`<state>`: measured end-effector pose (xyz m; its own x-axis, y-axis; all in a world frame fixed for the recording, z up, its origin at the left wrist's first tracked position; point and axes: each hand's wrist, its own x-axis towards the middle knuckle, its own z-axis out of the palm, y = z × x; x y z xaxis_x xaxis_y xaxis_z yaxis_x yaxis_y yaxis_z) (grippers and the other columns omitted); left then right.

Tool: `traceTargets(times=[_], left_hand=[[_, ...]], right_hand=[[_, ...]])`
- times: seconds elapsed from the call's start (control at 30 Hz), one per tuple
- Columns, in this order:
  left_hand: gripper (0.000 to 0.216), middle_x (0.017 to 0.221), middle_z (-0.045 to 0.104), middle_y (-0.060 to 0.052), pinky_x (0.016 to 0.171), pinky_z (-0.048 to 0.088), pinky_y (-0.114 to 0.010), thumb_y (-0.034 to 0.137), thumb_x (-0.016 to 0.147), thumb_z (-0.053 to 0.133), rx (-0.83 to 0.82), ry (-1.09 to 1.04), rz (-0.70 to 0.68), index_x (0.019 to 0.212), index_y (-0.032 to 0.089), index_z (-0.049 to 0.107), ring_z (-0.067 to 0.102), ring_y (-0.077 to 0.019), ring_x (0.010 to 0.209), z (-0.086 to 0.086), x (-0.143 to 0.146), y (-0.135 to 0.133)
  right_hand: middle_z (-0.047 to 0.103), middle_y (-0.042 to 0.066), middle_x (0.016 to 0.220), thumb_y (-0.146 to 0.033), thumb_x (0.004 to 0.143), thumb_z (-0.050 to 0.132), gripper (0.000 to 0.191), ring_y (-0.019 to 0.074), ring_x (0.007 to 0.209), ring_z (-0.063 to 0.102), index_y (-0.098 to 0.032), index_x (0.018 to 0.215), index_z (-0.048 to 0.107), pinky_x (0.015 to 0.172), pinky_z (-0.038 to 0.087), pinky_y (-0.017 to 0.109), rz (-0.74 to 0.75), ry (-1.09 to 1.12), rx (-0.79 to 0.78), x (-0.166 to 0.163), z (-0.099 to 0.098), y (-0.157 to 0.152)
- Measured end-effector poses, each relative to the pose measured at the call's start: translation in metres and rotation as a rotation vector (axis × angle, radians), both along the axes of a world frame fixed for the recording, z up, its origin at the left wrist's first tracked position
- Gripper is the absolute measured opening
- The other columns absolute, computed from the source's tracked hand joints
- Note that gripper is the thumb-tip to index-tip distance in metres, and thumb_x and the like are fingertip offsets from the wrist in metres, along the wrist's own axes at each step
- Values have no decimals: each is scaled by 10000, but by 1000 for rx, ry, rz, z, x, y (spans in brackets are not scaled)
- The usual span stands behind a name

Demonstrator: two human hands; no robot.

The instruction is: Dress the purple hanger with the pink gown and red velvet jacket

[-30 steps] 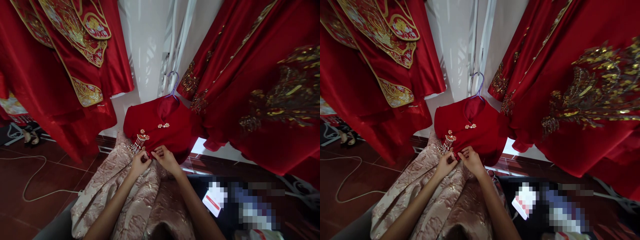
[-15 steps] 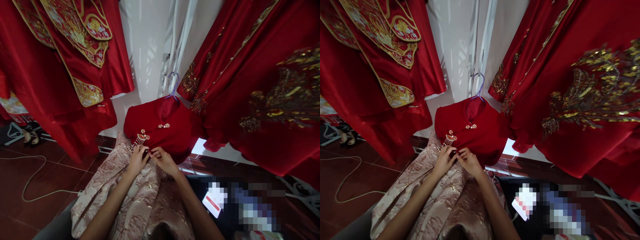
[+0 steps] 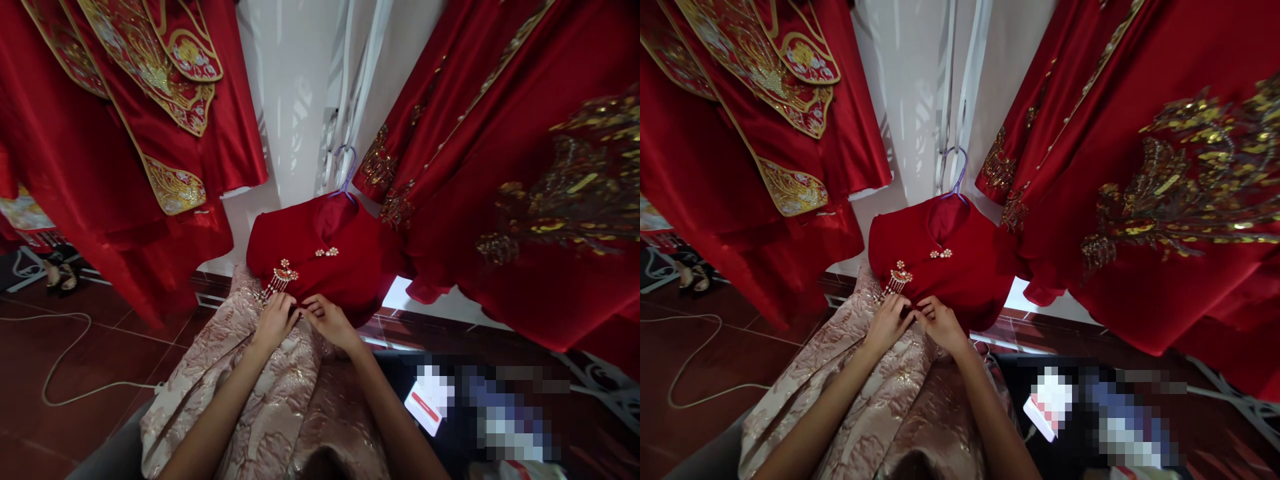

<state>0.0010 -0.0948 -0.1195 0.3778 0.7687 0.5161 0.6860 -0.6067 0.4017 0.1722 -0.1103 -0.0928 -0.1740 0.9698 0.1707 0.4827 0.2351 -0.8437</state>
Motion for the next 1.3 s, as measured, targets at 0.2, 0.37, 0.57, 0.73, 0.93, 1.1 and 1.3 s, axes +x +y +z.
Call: traceTargets(times=[0.2, 0.37, 0.57, 0.73, 0.93, 1.1, 1.3], left_hand=[[166, 1031, 551, -74, 873, 433, -346, 221, 905, 417, 34, 15, -68, 1026, 194, 529, 500, -195, 983, -4, -1, 1], [119, 1003, 547, -66, 869, 430, -353, 215, 908, 413, 1, -46, -74, 972, 188, 510, 493, -190, 966, 2, 0, 1], [129, 930, 564, -52, 833, 428, -331, 270, 918, 406, -69, -143, -102, 948, 189, 501, 515, -175, 911, 10, -3, 1], [167, 862, 585, -30, 784, 432, -294, 308, 913, 424, -146, -172, -160, 895, 190, 540, 543, -152, 834, 17, -8, 8], [178, 847, 607, -17, 783, 432, -281, 330, 894, 470, -161, -221, -163, 893, 202, 593, 555, -140, 817, 21, -9, 6], [177, 908, 571, -41, 821, 441, -300, 338, 871, 509, -85, -266, -54, 936, 197, 594, 544, -154, 886, 10, -10, 0], [204, 1007, 531, -55, 890, 433, -342, 313, 851, 542, -48, -144, -87, 1030, 224, 585, 511, -179, 986, 4, -23, -1]], right_hand=[[672, 37, 845, -294, 801, 575, 212, 129, 774, 640, -168, 972, 576, 703, 517, 247, 30, 3, -5, -1, -5, 1], [661, 56, 913, -283, 789, 587, 220, 147, 822, 629, -166, 976, 584, 773, 513, 286, 5, -18, 45, -2, -6, 2], [639, 64, 934, -217, 778, 586, 221, 154, 823, 614, -184, 996, 591, 709, 520, 269, -52, -63, 94, -2, -12, 5], [631, 37, 825, -235, 767, 620, 81, 155, 759, 597, -196, 833, 593, 713, 499, 280, -90, -137, 210, -9, -20, 7], [642, 24, 768, -282, 779, 601, 85, 140, 715, 610, -198, 786, 593, 691, 503, 255, -83, -23, 218, -12, -20, 8], [661, 27, 762, -277, 760, 600, 89, 142, 711, 629, -191, 782, 597, 695, 515, 264, -104, 16, 132, -12, -14, 6], [667, 27, 737, -294, 730, 617, 112, 149, 693, 642, -190, 747, 580, 675, 525, 265, -140, 72, 68, -14, -12, 5]])
